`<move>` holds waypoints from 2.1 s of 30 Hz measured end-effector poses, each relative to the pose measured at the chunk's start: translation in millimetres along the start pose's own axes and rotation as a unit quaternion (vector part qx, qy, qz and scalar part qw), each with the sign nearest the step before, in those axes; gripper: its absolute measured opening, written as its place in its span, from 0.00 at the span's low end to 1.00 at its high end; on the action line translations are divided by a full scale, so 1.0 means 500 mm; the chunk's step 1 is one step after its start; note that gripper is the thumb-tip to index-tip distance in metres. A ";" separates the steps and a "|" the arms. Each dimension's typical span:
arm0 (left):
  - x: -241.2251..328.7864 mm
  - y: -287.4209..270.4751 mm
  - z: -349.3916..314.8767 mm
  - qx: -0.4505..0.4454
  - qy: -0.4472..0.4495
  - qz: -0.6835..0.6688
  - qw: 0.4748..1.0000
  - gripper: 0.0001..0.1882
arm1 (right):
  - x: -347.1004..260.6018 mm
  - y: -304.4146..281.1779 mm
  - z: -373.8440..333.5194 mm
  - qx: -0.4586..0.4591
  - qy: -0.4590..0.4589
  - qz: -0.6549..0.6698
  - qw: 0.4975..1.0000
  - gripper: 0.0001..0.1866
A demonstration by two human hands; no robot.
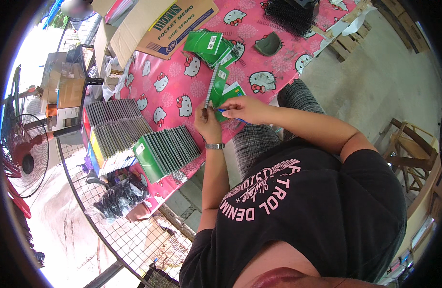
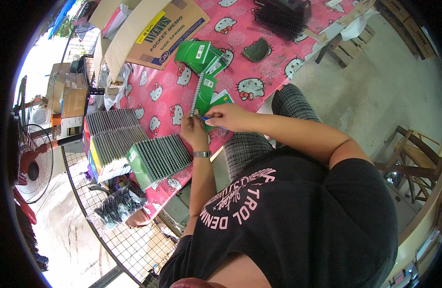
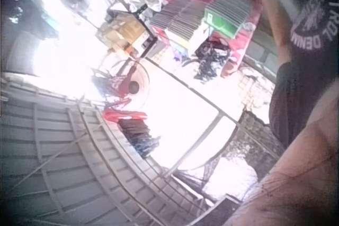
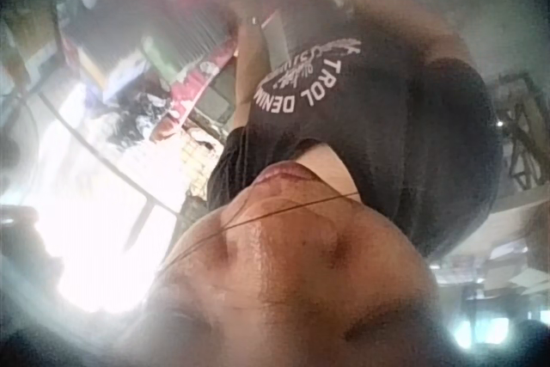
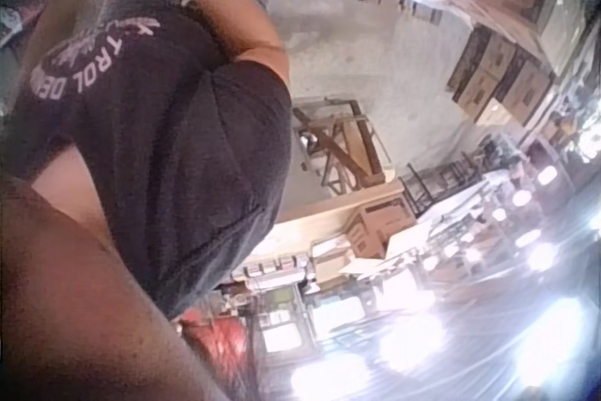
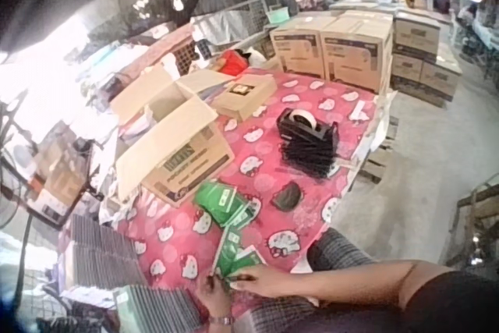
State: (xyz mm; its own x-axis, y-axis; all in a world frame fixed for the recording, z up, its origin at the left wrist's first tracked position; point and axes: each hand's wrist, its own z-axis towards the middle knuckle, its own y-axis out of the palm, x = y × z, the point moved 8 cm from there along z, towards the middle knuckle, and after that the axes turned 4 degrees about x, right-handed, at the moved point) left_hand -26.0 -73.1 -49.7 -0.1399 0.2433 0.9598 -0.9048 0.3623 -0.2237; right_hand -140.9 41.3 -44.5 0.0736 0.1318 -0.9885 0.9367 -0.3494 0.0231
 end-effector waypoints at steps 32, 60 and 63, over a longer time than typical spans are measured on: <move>0.110 0.086 -0.133 -0.227 0.326 0.445 0.802 0.19 | -0.007 -0.034 -0.003 -0.124 -0.104 -0.440 0.884 0.27; 0.140 0.189 -0.077 -0.066 0.294 0.428 0.852 0.23 | -0.084 -0.545 0.111 0.311 -0.224 -0.597 0.705 0.12; 0.127 0.188 -0.079 -0.052 0.281 0.427 0.858 0.21 | -0.117 -0.495 0.091 0.250 -0.144 -0.597 0.748 0.11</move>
State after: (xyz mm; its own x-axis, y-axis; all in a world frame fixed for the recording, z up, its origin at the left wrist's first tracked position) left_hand -103.9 11.9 -16.5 -0.4923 0.8444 0.2112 -0.5237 -0.0936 -0.8467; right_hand -392.8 78.1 0.9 -0.8585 0.4467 -0.2520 0.0249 -0.4543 -0.8905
